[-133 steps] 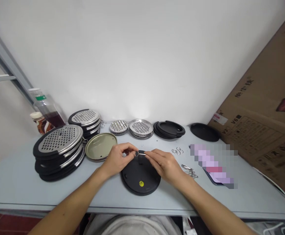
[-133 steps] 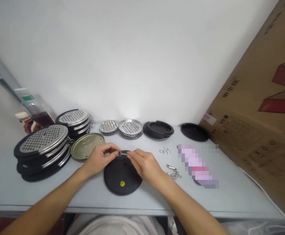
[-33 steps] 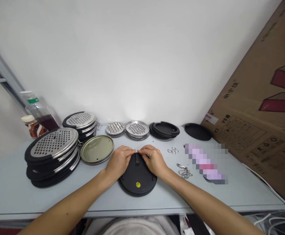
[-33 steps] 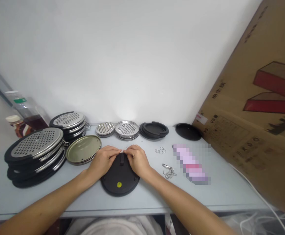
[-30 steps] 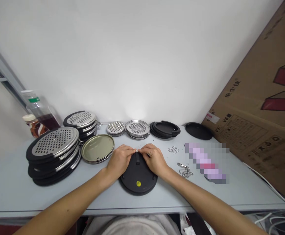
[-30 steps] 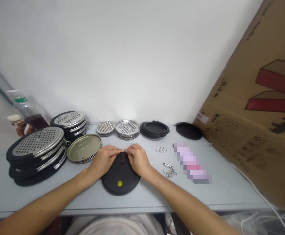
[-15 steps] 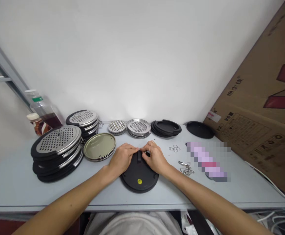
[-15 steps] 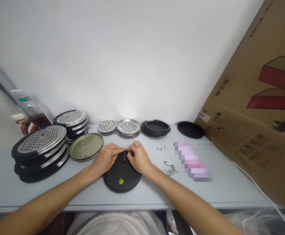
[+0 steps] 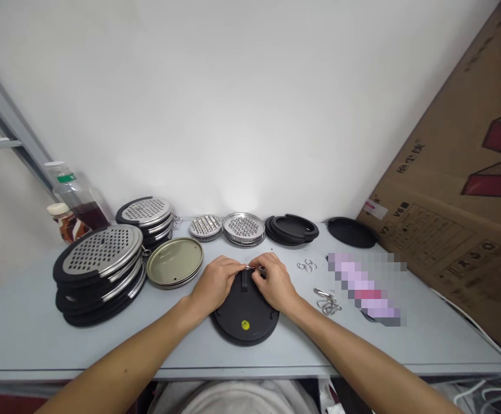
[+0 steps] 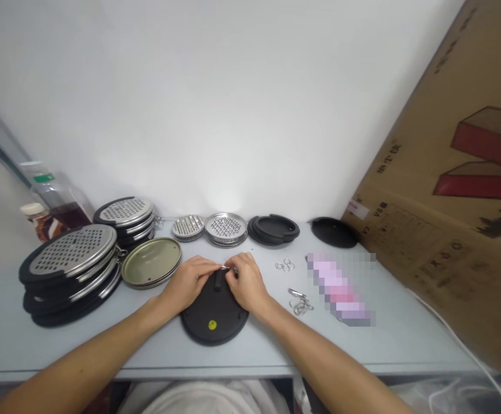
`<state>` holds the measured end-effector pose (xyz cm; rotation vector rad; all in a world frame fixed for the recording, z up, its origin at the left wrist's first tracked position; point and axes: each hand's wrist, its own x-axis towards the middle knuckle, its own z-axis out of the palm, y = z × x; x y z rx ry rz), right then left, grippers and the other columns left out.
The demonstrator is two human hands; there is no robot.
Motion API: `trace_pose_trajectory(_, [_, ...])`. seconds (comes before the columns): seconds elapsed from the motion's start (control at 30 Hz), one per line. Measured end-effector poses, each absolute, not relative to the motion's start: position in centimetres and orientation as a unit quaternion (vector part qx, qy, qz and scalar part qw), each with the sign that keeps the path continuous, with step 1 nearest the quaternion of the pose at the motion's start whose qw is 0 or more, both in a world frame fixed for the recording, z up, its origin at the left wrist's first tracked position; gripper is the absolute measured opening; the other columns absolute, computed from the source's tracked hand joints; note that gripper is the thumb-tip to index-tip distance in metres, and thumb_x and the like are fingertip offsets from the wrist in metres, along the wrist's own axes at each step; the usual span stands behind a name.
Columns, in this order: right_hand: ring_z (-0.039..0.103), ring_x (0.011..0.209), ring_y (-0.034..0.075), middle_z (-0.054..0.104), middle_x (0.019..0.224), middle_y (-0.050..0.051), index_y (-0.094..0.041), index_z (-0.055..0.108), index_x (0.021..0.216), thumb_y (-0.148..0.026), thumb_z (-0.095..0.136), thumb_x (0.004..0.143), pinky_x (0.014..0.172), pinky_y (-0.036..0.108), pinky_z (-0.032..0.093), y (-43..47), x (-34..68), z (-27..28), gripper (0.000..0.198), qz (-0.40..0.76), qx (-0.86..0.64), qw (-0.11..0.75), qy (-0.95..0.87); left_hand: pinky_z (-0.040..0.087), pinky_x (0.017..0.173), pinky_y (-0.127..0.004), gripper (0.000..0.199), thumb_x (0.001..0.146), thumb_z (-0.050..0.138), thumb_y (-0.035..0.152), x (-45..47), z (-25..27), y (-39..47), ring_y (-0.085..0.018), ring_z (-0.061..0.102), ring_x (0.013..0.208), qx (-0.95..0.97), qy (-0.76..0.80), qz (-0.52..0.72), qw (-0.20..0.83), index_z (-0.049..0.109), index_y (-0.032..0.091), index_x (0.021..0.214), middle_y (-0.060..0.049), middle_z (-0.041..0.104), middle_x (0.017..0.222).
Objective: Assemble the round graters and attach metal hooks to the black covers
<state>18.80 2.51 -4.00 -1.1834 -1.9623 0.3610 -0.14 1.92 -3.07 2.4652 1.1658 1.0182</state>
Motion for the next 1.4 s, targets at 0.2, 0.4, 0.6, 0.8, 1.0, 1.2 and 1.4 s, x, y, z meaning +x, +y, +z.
trace_pose_trajectory(0.2, [0.059,0.086,0.021,0.067,0.086,0.004,-0.019,0.067,0.094,-0.005,0.054,0.073,0.081,0.034,0.047,3.2,19.3,-3.9,0.029,0.172,-0.466,0.396,-0.772,0.052,0.087,-0.034,0.037,0.088,0.057,0.004,-0.3,-2.7,1.8,-0.019,0.066,0.094,0.813,0.431,0.361,0.148,0.068,0.023,0.118,-0.003,0.075,0.102])
trace_pose_trajectory(0.4, [0.067,0.08,0.018,0.073,0.087,0.004,-0.018,0.07,0.102,-0.008,0.054,0.074,0.075,0.03,0.05,4.1,20.2,-3.2,0.033,0.303,-0.472,0.372,-0.74,0.051,0.089,-0.033,0.036,0.089,0.057,0.009,-0.5,-2.5,1.6,-0.019,0.066,0.096,0.804,0.447,0.351,0.174,0.065,0.023,0.122,-0.003,0.074,0.103])
trace_pose_trajectory(0.6, [0.07,0.093,0.021,0.076,0.102,0.007,-0.018,0.073,0.105,-0.009,0.053,0.077,0.085,0.033,0.052,4.3,21.0,-3.2,0.035,0.341,-0.453,0.35,-0.746,0.05,0.088,-0.033,0.033,0.089,0.06,0.012,-0.4,-2.2,1.2,-0.019,0.065,0.095,0.811,0.445,0.342,0.166,0.066,0.024,0.118,-0.002,0.073,0.103])
trace_pose_trajectory(0.8, [0.069,0.099,0.021,0.075,0.108,0.007,-0.019,0.072,0.111,-0.01,0.052,0.08,0.091,0.035,0.052,4.5,21.1,-3.5,0.038,0.344,-0.436,0.349,-0.755,0.05,0.09,-0.035,0.034,0.089,0.058,0.011,-0.3,-2.2,1.1,-0.02,0.064,0.098,0.809,0.448,0.342,0.168,0.066,0.023,0.12,-0.003,0.072,0.106])
trace_pose_trajectory(1.0, [0.07,0.097,0.021,0.076,0.106,0.006,-0.021,0.073,0.109,-0.009,0.051,0.081,0.089,0.035,0.053,4.3,20.8,-3.4,0.037,0.335,-0.428,0.356,-0.76,0.051,0.091,-0.037,0.036,0.088,0.058,0.01,-0.4,-2.2,1.2,-0.02,0.064,0.098,0.809,0.444,0.346,0.168,0.066,0.024,0.12,-0.004,0.072,0.107])
trace_pose_trajectory(1.2, [0.07,0.096,0.022,0.076,0.105,0.006,-0.02,0.074,0.106,-0.01,0.051,0.083,0.09,0.038,0.053,4.5,20.7,-3.2,0.034,0.335,-0.429,0.348,-0.763,0.051,0.091,-0.038,0.031,0.089,0.059,0.014,-0.2,-2.2,1.1,-0.021,0.065,0.099,0.813,0.446,0.34,0.158,0.067,0.023,0.118,-0.004,0.073,0.107])
trace_pose_trajectory(1.4, [0.061,0.117,0.027,0.063,0.132,0.009,-0.024,0.059,0.133,-0.034,0.067,0.083,0.102,0.042,0.047,2.6,22.6,-0.9,0.052,0.323,-0.373,0.242,-0.835,0.047,0.101,-0.04,0.036,0.088,0.067,0.032,-0.7,-0.8,0.3,-0.023,0.059,0.113,0.845,0.405,0.304,0.171,0.065,0.026,0.123,-0.006,0.068,0.118])
